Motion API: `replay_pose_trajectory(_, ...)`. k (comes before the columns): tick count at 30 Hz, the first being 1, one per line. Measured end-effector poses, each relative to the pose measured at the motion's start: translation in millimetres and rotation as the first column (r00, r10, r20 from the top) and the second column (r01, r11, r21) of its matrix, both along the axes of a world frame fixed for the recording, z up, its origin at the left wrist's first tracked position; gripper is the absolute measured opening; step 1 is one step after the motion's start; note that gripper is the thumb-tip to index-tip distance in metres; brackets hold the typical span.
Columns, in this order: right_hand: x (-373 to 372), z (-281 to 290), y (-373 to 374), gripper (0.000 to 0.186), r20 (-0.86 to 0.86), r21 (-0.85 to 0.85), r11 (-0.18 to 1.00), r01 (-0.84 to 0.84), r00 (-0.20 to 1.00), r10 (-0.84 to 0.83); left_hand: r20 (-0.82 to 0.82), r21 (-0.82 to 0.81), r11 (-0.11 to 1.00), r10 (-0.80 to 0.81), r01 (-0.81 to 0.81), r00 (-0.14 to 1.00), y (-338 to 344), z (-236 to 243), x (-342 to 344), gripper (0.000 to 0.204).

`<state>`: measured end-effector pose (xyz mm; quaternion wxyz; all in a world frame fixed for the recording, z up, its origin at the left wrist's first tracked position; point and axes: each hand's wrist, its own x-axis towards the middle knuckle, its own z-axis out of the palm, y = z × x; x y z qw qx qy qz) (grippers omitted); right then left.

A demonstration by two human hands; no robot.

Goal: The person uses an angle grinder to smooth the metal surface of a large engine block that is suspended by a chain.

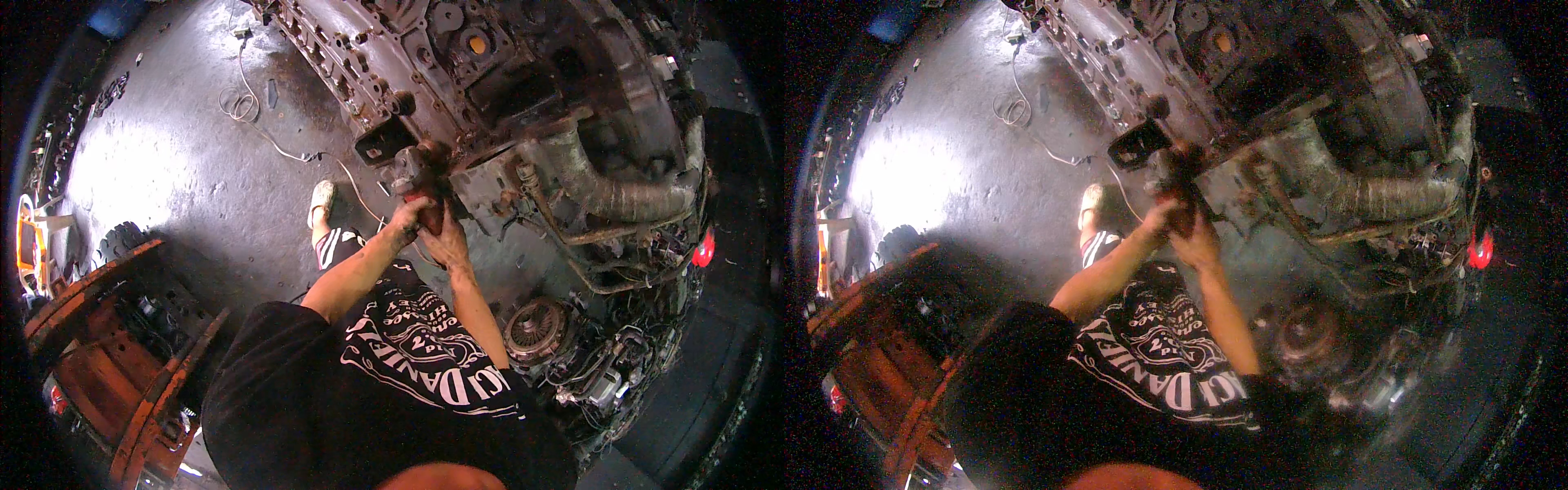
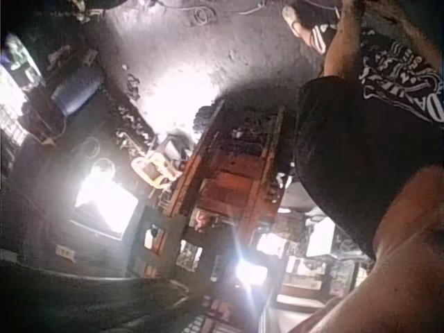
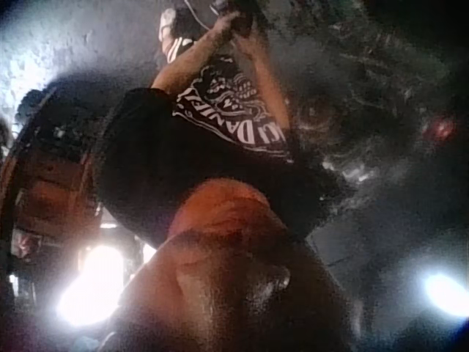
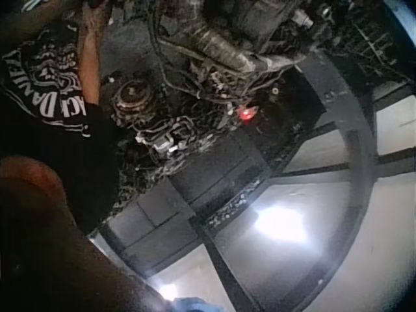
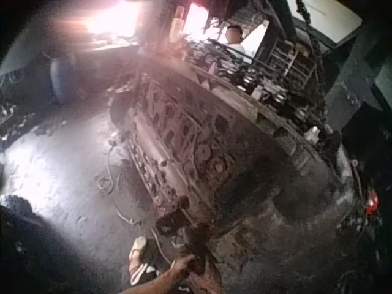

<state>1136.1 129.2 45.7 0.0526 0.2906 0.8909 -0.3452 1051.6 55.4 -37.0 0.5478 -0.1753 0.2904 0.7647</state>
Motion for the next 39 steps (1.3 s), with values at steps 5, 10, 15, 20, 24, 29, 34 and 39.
replay_pose_trajectory(5, 8, -2, 6, 0.091, 0.042, 0.032, 0.999, 0.018, 0.999, -0.020, 0.091, 0.056, 0.998, -0.006, 0.001, 0.996, 5, 7, 1, 0.036)
replay_pose_trajectory(10, 4, 11, 0, 0.090, -0.046, 0.016, 1.000, 0.010, 0.999, -0.009, 0.059, 0.011, 0.998, 0.056, -0.057, 0.997, -3, 12, 0, 0.030)
replay_pose_trajectory(15, -5, 28, -24, 0.091, -0.397, 0.047, 0.982, -0.183, 0.899, 0.186, -0.154, 0.148, 0.965, 0.238, -0.215, 0.959, -81, 68, -18, 0.040)
replay_pose_trajectory(20, 37, -3, -21, 0.068, -0.049, -0.277, 0.948, -0.158, 0.987, 0.150, -0.316, 0.154, 0.928, 0.373, -0.340, 0.872, -180, 83, -23, 0.054)
replay_pose_trajectory(24, 118, -58, -12, 0.060, -0.054, -0.275, 0.942, -0.190, 0.982, 0.182, -0.402, 0.038, 0.779, 0.585, -0.625, 0.704, -274, 103, -10, 0.061)
replay_pose_trajectory(29, 289, -200, 7, 0.052, 0.528, -0.477, 0.754, 0.452, 0.833, -0.165, -0.540, 0.122, 0.631, 0.690, -0.766, 0.482, -349, 144, 9, 0.056)
replay_pose_trajectory(34, 401, -232, 3, 0.054, 0.722, -0.038, 0.968, -0.250, 0.663, 0.200, -0.468, 0.031, 0.619, 0.703, -0.785, 0.536, -429, 108, 39, 0.052)
replay_pose_trajectory(39, 348, -173, -63, 0.030, 0.726, -0.563, 0.315, 0.764, 0.639, -0.253, -0.465, -0.142, 0.640, 0.631, -0.755, 0.621, -485, 102, 71, 0.052)
